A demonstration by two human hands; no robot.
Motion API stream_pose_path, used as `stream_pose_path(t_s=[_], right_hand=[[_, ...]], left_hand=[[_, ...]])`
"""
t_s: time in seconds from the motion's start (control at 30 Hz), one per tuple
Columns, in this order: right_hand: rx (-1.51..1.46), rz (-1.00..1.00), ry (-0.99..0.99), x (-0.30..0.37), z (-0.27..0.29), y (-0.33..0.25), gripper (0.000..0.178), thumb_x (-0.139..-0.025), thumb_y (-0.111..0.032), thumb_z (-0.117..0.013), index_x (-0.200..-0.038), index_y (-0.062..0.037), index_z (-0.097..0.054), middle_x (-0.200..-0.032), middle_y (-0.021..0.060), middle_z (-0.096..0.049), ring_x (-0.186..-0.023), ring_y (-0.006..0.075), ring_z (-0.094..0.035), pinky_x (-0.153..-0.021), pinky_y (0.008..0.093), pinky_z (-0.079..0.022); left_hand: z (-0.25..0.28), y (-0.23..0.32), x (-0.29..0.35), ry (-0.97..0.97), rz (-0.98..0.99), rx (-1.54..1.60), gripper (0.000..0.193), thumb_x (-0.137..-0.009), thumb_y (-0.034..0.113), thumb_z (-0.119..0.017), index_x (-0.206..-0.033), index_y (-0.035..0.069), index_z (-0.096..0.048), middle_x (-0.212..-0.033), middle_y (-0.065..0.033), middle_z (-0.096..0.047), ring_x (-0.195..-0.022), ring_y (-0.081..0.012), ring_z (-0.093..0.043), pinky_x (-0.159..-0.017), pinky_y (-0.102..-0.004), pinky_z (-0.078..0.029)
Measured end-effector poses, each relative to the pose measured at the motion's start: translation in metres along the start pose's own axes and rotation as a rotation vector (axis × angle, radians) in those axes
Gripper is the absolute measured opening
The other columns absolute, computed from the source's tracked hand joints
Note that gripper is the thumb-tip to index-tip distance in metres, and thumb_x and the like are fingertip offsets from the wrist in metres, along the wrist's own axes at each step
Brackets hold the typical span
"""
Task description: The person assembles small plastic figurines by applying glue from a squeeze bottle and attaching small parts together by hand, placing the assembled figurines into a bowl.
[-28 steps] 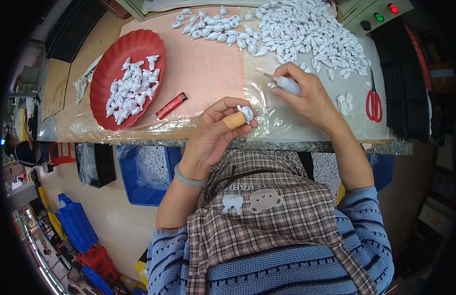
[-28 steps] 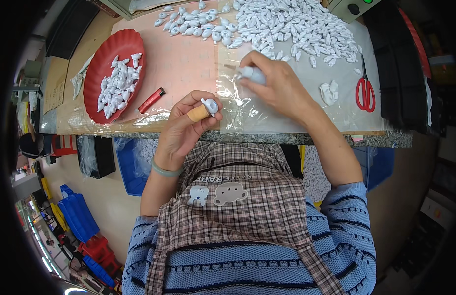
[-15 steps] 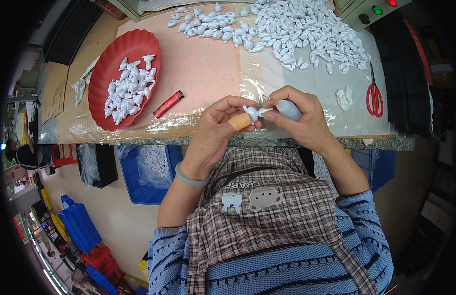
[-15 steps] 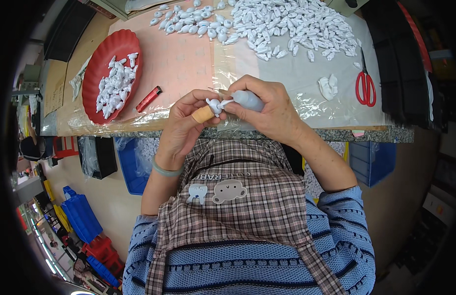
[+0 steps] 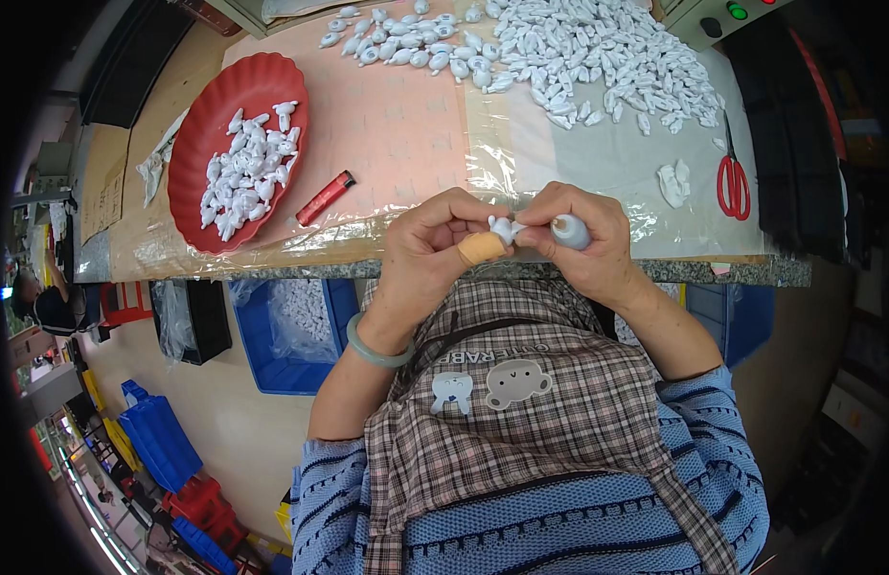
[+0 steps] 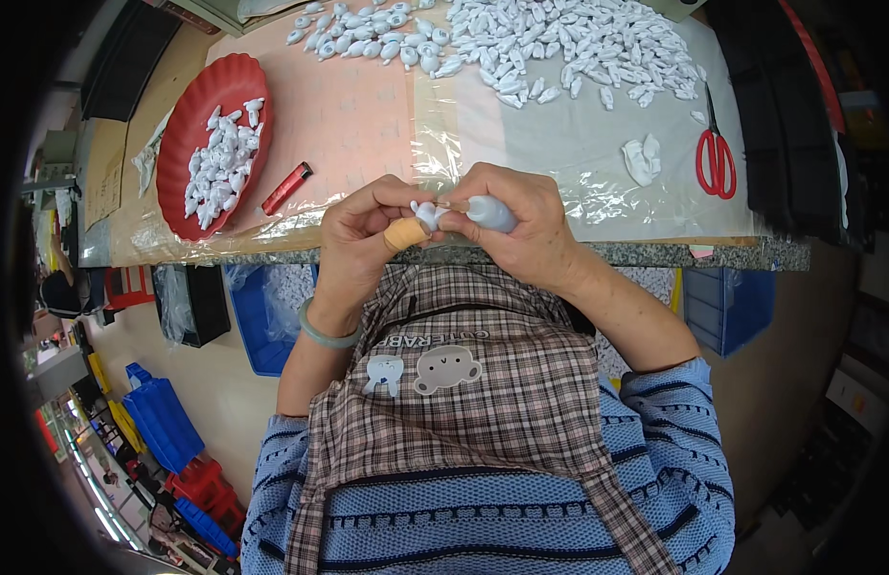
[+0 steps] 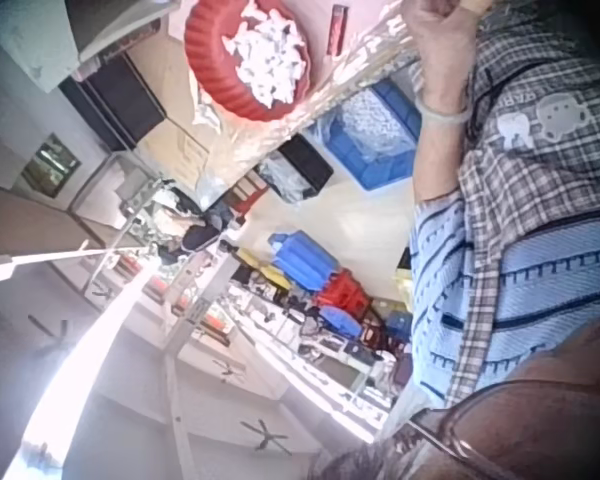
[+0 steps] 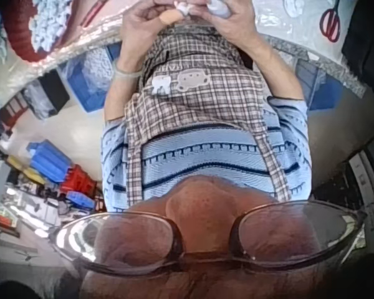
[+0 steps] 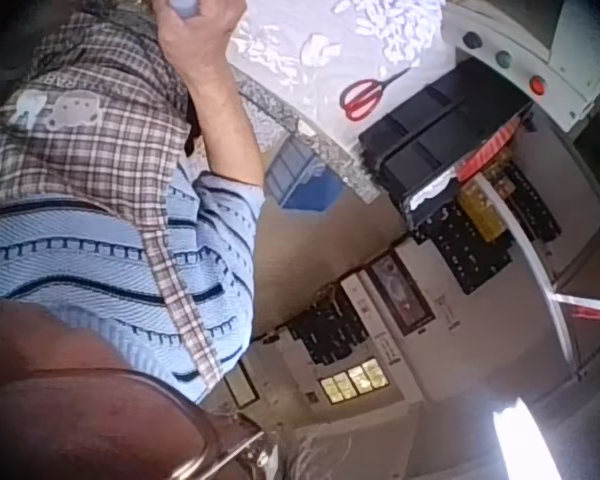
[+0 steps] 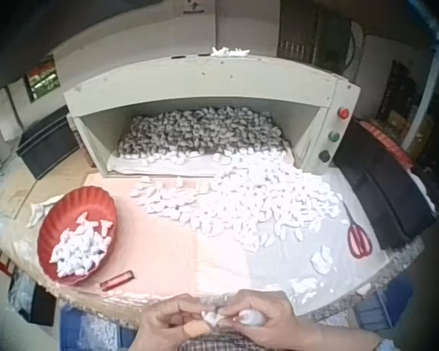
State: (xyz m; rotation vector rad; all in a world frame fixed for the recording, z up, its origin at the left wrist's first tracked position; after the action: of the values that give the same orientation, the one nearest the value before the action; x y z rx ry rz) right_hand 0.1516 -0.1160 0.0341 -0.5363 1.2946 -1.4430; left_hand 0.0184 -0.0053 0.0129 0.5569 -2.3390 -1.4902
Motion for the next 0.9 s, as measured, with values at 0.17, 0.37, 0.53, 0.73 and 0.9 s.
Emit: stream_pose_path(t_s=[0.17,0.37,0.53,0.73,0.9], right_hand=[[-0.009,0.019,0.021,-0.001,-0.003,-0.001,0.014,-0.076,-0.001,-0.071,-0.086,-0.0003,-0.061,-0.078,0.0096,-0.065,-0.069,0.0160,-0.062,-0.061,0.0253,-0.048],[-0.023,0.000,0.008,-0.001,-0.005,0.002,0.013,-0.076,0.000,-0.070,-0.085,-0.0001,-0.061,-0.079,0.0098,-0.065,-0.069,0.0158,-0.062,-0.062,0.0243,-0.047],[-0.050,-0.058,-0.019,-0.004,-0.010,0.003,0.016,-0.077,0.002,-0.068,-0.092,-0.0001,-0.062,-0.081,0.0069,-0.064,-0.071,0.0123,-0.059,-0.063,0.0228,-0.046],[-0.082,-0.225,0.026,0.007,-0.005,0.006,0.025,-0.080,0.002,-0.065,-0.105,-0.0005,-0.061,-0.078,0.0011,-0.058,-0.066,0.0059,-0.050,-0.058,0.0186,-0.041],[-0.044,-0.264,0.035,0.013,-0.009,0.010,0.020,-0.083,0.000,-0.063,-0.103,-0.0001,-0.061,-0.078,0.0010,-0.058,-0.064,0.0052,-0.049,-0.056,0.0183,-0.039]], left_hand=[[0.003,-0.001,-0.002,-0.001,0.001,0.001,0.021,-0.080,-0.006,-0.065,-0.100,-0.005,-0.061,-0.092,-0.0096,-0.062,-0.079,-0.0169,-0.065,-0.068,-0.0240,-0.055],[0.006,0.000,-0.001,-0.010,0.024,-0.022,0.019,-0.081,-0.004,-0.065,-0.099,-0.006,-0.061,-0.093,-0.0096,-0.062,-0.082,-0.0172,-0.065,-0.070,-0.0243,-0.056],[0.012,0.005,0.000,0.031,0.105,-0.020,0.018,-0.082,-0.003,-0.064,-0.100,-0.005,-0.061,-0.095,-0.0084,-0.061,-0.085,-0.0158,-0.064,-0.075,-0.0244,-0.054],[0.081,0.074,0.010,0.446,-0.347,-0.509,0.023,-0.081,-0.002,-0.063,-0.104,-0.001,-0.062,-0.100,-0.0069,-0.061,-0.089,-0.0120,-0.060,-0.077,-0.0248,-0.050],[0.121,0.125,0.042,0.791,-0.708,-1.425,0.027,-0.078,-0.001,-0.063,-0.105,0.001,-0.062,-0.105,-0.0115,-0.062,-0.090,-0.0227,-0.061,-0.080,-0.0297,-0.051]])
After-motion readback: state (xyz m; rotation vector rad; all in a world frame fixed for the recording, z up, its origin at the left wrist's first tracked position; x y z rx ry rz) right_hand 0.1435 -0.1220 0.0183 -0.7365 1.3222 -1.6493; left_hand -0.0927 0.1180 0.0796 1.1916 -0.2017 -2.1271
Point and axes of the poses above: each hand's wrist, its own x-axis away from the middle knuckle, its own z-axis out of the back of the hand, y = z × x, the point moved 3 cm from there along -x, towards the middle knuckle
